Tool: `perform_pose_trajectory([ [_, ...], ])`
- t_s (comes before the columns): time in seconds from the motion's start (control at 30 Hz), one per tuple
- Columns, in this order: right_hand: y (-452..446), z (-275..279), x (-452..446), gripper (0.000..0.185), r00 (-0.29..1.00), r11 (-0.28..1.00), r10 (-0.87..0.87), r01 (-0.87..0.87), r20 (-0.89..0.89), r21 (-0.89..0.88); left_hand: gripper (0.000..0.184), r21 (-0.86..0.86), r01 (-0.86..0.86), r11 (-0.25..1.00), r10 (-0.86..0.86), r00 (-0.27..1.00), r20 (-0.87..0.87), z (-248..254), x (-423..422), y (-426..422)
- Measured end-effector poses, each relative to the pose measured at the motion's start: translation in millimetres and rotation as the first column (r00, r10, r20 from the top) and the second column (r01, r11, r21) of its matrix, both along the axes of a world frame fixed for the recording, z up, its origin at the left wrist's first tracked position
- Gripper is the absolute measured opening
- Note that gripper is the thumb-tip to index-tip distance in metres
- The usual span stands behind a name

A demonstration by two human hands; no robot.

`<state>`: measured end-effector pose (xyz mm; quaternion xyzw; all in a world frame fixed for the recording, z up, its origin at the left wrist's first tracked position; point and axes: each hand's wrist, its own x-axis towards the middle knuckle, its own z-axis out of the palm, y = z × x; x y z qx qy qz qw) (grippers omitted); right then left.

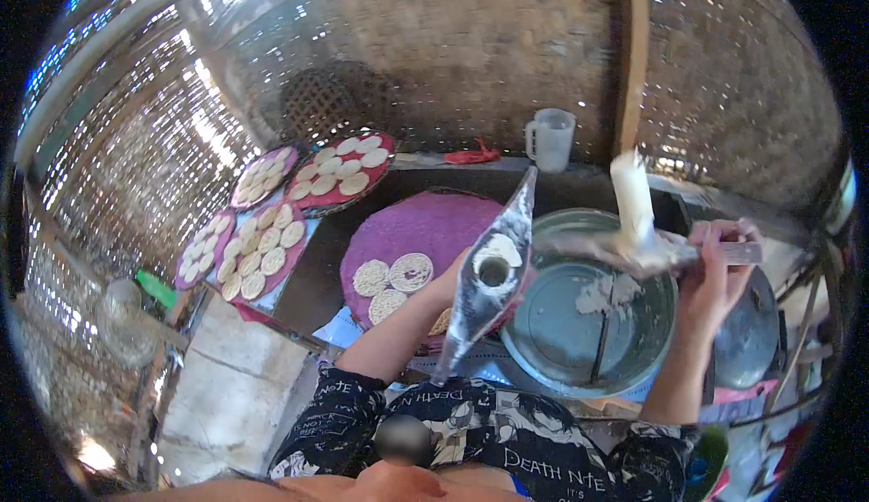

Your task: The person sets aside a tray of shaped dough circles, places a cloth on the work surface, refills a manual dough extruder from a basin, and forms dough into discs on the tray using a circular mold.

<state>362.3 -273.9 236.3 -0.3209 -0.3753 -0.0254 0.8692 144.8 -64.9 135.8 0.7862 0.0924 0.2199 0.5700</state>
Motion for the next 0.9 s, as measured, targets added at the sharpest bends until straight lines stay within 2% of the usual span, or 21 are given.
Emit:
perform_pose_trajectory([
  [0.07,11.4,-19.6,-15.8,0.027,0.991,0.999,0.0,0.007,-0.137,0.048,0.044,-0.246,0.057,0.968,-0.034,0.994,0.099,9.9,12.1,-9.2],
  [0.1,17.7,-31.6,-23.9,0.026,0.98,0.997,0.061,-0.068,-0.191,-0.032,0.05,-0.36,0.092,0.928,-0.039,0.988,0.152,14.6,18.3,-13.3],
  [0.13,22.7,-43.6,-33.6,0.024,0.961,0.984,0.106,-0.139,-0.257,-0.111,0.042,-0.341,0.113,0.933,0.002,0.947,0.32,23.5,21.0,-17.6],
  [0.17,32.6,-48.5,-46.5,0.025,0.894,0.933,0.311,-0.351,-0.323,-0.074,0.034,-0.31,0.135,0.941,0.031,0.878,0.478,32.4,23.9,-21.7],
  [0.2,39.5,-52.1,-58.4,0.029,0.806,0.867,0.453,-0.497,-0.381,-0.02,0.031,-0.139,0.089,0.986,0.029,0.737,0.675,43.2,23.3,-28.1],
  [0.27,56.5,-67.6,-55.5,0.033,0.768,0.791,0.582,-0.611,-0.265,-0.032,0.02,-0.275,0.215,0.937,0.098,0.595,0.798,35.6,21.0,-15.1],
  [0.3,61.8,-80.8,-37.4,0.035,0.798,0.762,0.575,-0.603,-0.179,-0.238,0.021,-0.296,0.141,0.945,0.144,0.631,0.762,37.0,11.1,-15.1],
  [0.33,67.1,-98.4,-17.0,0.036,0.805,0.703,0.586,-0.563,-0.094,-0.435,0.021,-0.307,0.06,0.95,0.192,0.662,0.725,39.2,-3.7,-18.8],
  [0.37,72.3,-124.3,5.4,0.039,0.884,0.632,0.468,-0.337,-0.004,-0.698,0.023,-0.286,0.062,0.956,0.17,0.677,0.716,39.9,-17.0,-17.6],
  [0.4,77.7,-158.5,28.5,0.042,0.918,0.476,0.377,-0.08,0.121,-0.876,0.025,-0.264,0.056,0.963,0.154,0.69,0.707,39.8,-26.8,-18.2],
  [0.43,84.8,-207.4,50.4,0.045,0.891,0.137,0.381,0.209,0.247,-0.968,0.027,-0.264,0.03,0.964,0.179,0.661,0.729,44.2,-31.8,-23.8],
  [0.47,84.4,-242.3,64.1,0.049,0.833,-0.216,0.431,0.47,0.348,-0.856,0.029,-0.265,0.004,0.964,0.203,0.631,0.749,48.8,-37.0,-28.5],
  [0.5,76.6,-248.2,64.7,0.048,0.786,-0.378,0.55,0.536,0.282,-0.755,0.033,-0.295,-0.071,0.953,0.278,0.6,0.75,48.4,-41.0,-32.0],
  [0.53,68.2,-254.1,63.6,0.048,0.735,-0.506,0.651,0.605,0.188,-0.615,0.033,-0.312,-0.065,0.948,0.281,0.633,0.722,50.8,-47.4,-35.1],
  [0.6,58.4,-323.5,85.7,0.036,0.812,-0.559,0.494,0.571,0.311,-0.601,0.034,-0.343,-0.063,0.937,0.29,0.688,0.665,55.0,-62.0,-38.0],
  [0.67,51.0,-344.8,93.9,0.032,0.803,-0.571,0.535,0.572,0.261,-0.589,0.035,-0.303,-0.085,0.949,0.275,0.693,0.667,41.8,-72.4,-30.7],
  [0.7,49.3,-348.2,93.6,0.03,0.799,-0.578,0.553,0.571,0.235,-0.583,0.035,-0.306,-0.069,0.949,0.266,0.696,0.667,35.4,-76.0,-27.2],
  [0.8,44.0,-351.0,92.4,0.029,0.862,-0.556,0.396,0.499,0.316,-0.665,0.035,-0.324,-0.042,0.945,0.255,0.716,0.65,25.2,-87.9,-22.9],
  [0.9,38.3,-323.1,87.7,0.032,0.934,-0.464,0.129,0.353,0.333,-0.812,0.034,-0.367,-0.034,0.93,0.269,0.743,0.613,21.8,-99.3,-24.0],
])
